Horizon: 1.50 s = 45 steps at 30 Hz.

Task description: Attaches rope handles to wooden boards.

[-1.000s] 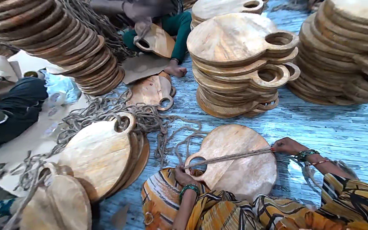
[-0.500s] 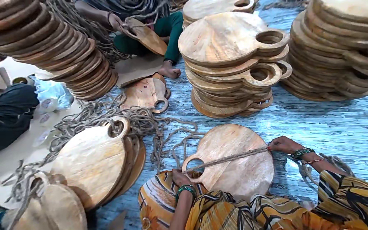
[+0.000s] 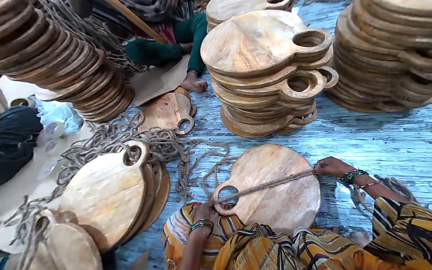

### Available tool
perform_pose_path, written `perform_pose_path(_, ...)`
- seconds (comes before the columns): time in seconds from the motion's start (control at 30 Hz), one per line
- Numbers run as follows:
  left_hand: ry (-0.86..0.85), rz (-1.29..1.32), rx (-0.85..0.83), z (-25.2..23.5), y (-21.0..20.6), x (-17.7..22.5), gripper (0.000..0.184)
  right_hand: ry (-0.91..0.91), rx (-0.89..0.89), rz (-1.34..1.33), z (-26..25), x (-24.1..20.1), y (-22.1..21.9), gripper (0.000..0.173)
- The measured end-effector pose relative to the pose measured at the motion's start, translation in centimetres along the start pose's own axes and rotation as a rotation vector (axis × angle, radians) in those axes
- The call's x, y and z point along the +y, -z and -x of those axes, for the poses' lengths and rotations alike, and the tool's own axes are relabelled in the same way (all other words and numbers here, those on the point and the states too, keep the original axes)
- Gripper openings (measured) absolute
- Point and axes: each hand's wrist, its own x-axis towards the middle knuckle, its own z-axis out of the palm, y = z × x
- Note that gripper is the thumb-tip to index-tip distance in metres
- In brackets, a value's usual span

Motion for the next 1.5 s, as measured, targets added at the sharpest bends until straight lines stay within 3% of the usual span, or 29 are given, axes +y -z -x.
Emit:
perform_pose_path(0.13,-0.03,-0.072,-0.107,0.8,0.7,0.0,0.018,-0.024,-0.013,0.009,0.3,-0.4,0.2,0.018)
perform_pose_path(0.37,-0.084,-0.131,-0.032,0.2,-0.2,-0.9,0.013,-0.072,-0.001,-0.01,0.6,-0.7,0.4,0.019)
perform_pose_path(0.53,-0.094,-0.17,-0.02,-1.2,0.1,-1.7,0.023,-0.03,-0.004,0.002,-0.3,0.3,0.1,0.019)
perform_pose_path(0.63,-0.139,-0.35,-0.024,-2.1,-0.1,-1.9,0.027,-0.009,-0.006,0.035,0.1,0.1,0.4,0.02)
perform_pose_path(0.7,-0.383,-0.559,0.011,-3.0,-0.1,-2.6,0.028,-0.012,-0.004,0.075,0.5,-0.6,0.7,0.022)
perform_pose_path(0.77,-0.742,-0.748,0.015,-2.2,-0.6,-2.1,0.044,-0.005,-0.001,0.102,0.4,-0.7,0.8,0.025)
perform_pose_path(0.87,-1.042,-0.888,-0.167,0.8,-4.8,-0.4,0.038,-0.012,-0.003,0.083,0.6,-0.7,0.7,0.025)
perform_pose_path(1.0,-0.956,-1.135,-0.619,3.6,-14.2,-0.8,0.034,-0.033,-0.016,0.067,0.2,-0.6,0.7,0.025)
perform_pose_path(1.1,-0.925,-1.379,-0.815,4.8,-20.1,-2.9,0.037,-0.013,-0.025,0.067,0.0,-0.4,0.6,0.026)
perform_pose_path(1.23,-0.934,-1.578,-0.867,4.5,-23.7,-5.3,0.041,-0.034,-0.054,0.077,0.1,-0.6,0.7,0.027)
perform_pose_path(1.5,-0.946,-1.589,-0.866,4.6,-24.5,-5.2,0.035,-0.016,-0.075,0.023,0.2,-0.8,0.8,0.029)
